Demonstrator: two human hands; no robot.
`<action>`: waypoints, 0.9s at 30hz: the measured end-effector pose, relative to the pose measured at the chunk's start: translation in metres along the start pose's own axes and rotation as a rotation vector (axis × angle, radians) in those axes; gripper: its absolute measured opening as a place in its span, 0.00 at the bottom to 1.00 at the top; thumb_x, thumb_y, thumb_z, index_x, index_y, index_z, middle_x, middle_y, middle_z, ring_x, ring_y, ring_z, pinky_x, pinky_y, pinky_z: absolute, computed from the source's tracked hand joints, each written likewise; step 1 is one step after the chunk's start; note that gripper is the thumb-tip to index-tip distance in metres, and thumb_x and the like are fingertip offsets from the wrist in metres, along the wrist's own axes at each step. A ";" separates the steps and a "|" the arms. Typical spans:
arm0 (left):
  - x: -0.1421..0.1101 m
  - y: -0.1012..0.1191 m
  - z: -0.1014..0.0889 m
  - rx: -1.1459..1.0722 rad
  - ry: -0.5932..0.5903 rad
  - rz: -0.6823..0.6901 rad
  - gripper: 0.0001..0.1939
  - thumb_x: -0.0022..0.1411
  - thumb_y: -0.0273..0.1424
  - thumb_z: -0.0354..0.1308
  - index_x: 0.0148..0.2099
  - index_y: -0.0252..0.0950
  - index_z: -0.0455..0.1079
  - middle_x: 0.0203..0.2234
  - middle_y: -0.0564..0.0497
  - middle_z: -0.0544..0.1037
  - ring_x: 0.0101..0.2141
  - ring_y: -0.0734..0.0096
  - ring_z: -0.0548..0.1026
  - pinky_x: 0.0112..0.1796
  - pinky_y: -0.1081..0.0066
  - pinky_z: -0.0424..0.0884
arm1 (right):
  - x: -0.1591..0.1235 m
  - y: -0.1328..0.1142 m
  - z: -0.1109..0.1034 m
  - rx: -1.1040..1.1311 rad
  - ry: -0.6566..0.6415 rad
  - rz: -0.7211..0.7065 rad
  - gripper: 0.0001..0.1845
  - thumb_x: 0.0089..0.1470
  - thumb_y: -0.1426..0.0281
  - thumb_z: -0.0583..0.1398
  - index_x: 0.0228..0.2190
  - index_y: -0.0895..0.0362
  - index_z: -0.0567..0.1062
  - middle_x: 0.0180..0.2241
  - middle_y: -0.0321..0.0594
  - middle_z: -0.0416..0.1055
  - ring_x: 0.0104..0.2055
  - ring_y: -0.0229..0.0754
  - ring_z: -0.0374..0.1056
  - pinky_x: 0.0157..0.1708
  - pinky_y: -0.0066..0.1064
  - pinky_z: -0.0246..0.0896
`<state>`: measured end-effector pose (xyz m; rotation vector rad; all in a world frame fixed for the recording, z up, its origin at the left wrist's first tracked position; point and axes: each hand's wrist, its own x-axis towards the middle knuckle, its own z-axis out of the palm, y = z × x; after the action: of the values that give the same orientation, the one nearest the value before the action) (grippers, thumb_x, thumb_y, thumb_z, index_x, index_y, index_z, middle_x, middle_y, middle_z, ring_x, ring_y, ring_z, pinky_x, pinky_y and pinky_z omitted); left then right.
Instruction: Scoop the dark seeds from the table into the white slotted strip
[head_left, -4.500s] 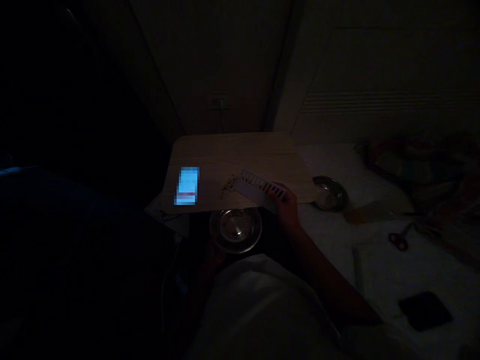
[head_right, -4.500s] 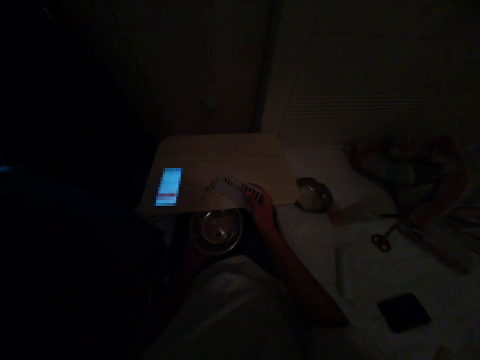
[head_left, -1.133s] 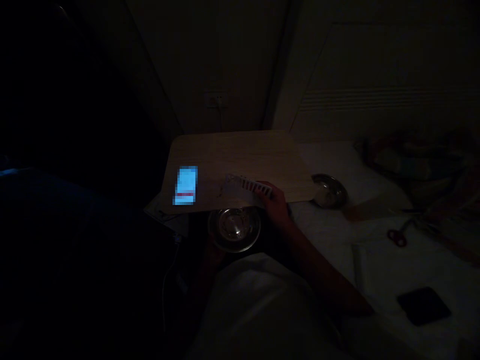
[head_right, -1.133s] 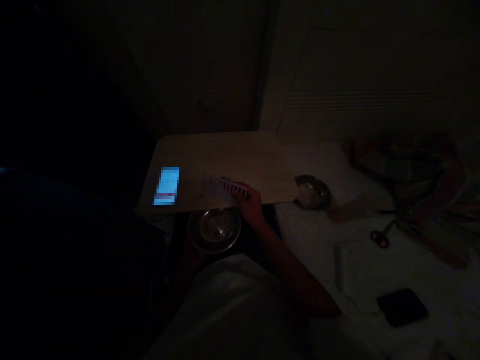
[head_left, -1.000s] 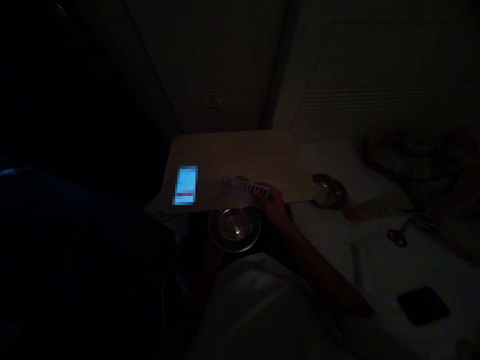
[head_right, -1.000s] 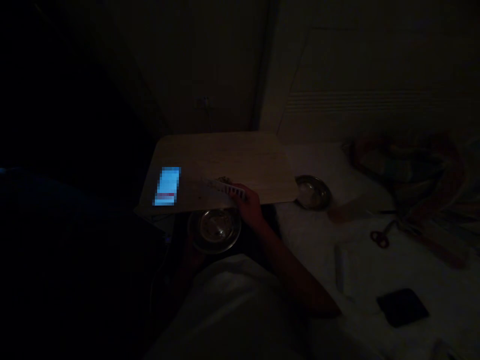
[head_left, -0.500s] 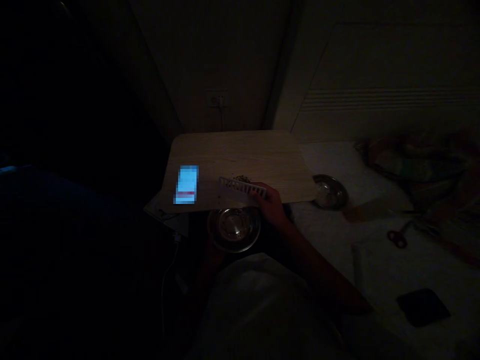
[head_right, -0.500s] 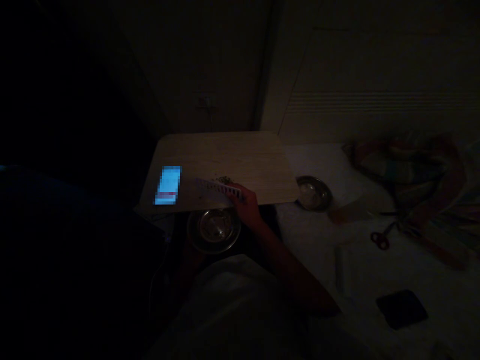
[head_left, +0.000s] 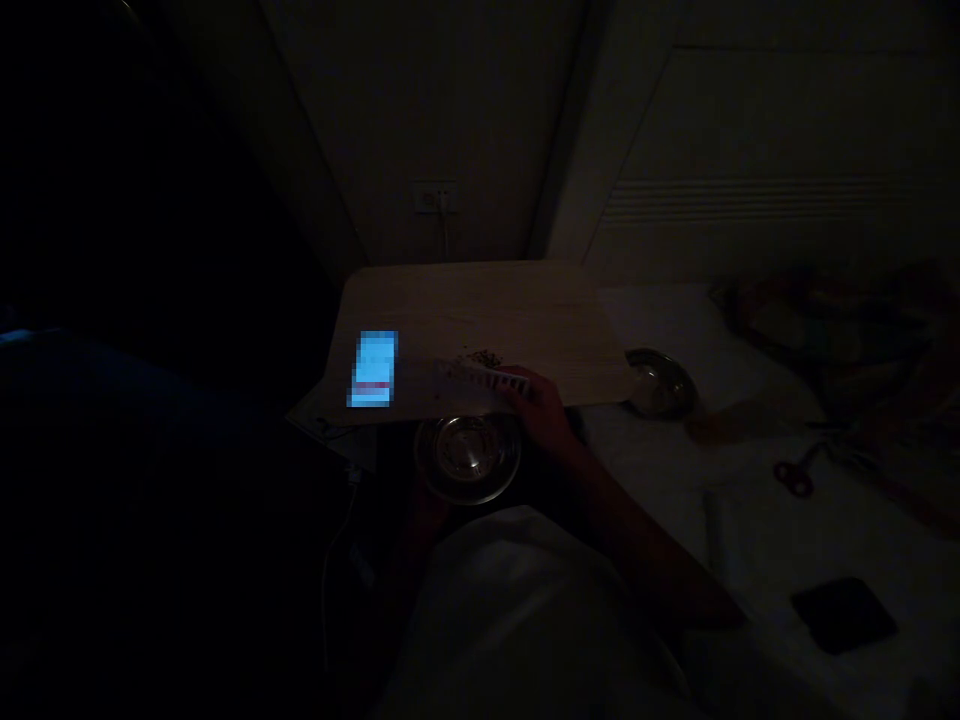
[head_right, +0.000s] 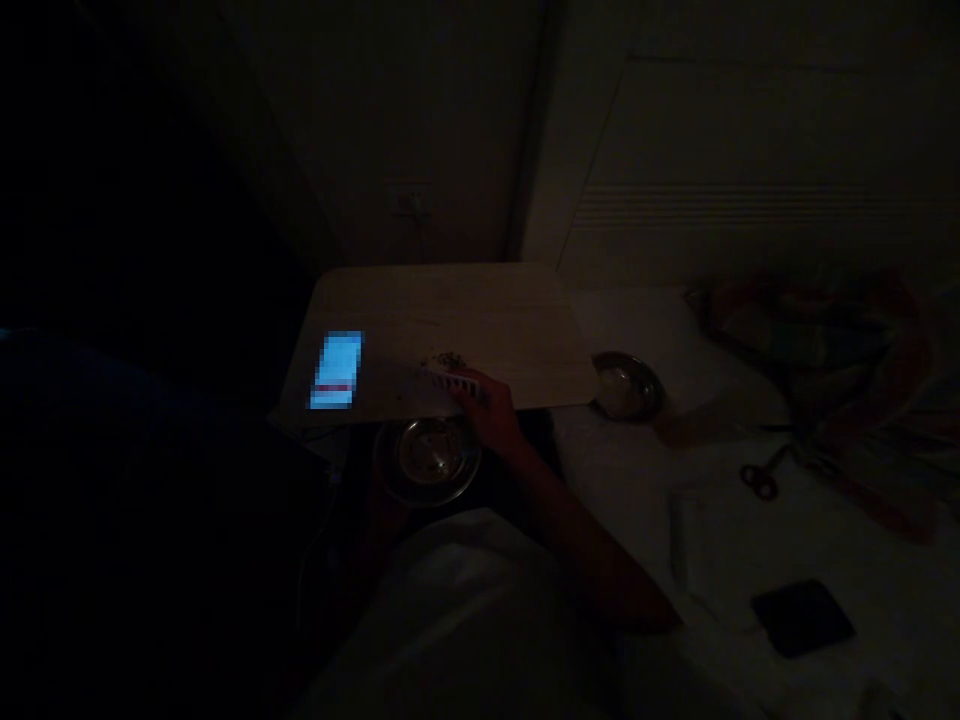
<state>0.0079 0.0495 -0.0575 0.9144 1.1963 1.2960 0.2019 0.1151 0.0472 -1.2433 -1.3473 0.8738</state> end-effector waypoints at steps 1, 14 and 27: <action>-0.001 0.003 0.002 0.039 -0.023 0.070 0.34 0.52 0.26 0.62 0.62 0.40 0.60 0.60 0.50 0.60 0.61 0.60 0.53 0.61 0.66 0.48 | 0.000 0.000 0.000 0.001 -0.007 -0.004 0.13 0.50 0.63 0.60 0.38 0.54 0.77 0.38 0.39 0.76 0.39 0.43 0.71 0.41 0.35 0.64; -0.003 0.007 0.003 -0.038 -0.078 0.124 0.32 0.54 0.30 0.62 0.61 0.44 0.60 0.60 0.52 0.61 0.60 0.62 0.56 0.60 0.65 0.51 | -0.009 -0.001 -0.006 -0.007 -0.009 0.037 0.13 0.50 0.65 0.61 0.37 0.55 0.77 0.37 0.40 0.76 0.39 0.43 0.71 0.40 0.35 0.65; 0.001 -0.008 0.001 -0.047 -0.080 0.093 0.31 0.56 0.32 0.60 0.62 0.45 0.59 0.59 0.53 0.62 0.60 0.63 0.58 0.59 0.65 0.53 | -0.008 0.004 -0.006 0.027 -0.020 0.059 0.13 0.48 0.63 0.61 0.36 0.54 0.77 0.36 0.39 0.76 0.36 0.43 0.71 0.37 0.35 0.65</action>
<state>0.0105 0.0494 -0.0648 0.9889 1.0679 1.3434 0.2080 0.1071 0.0432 -1.2613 -1.3164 0.9451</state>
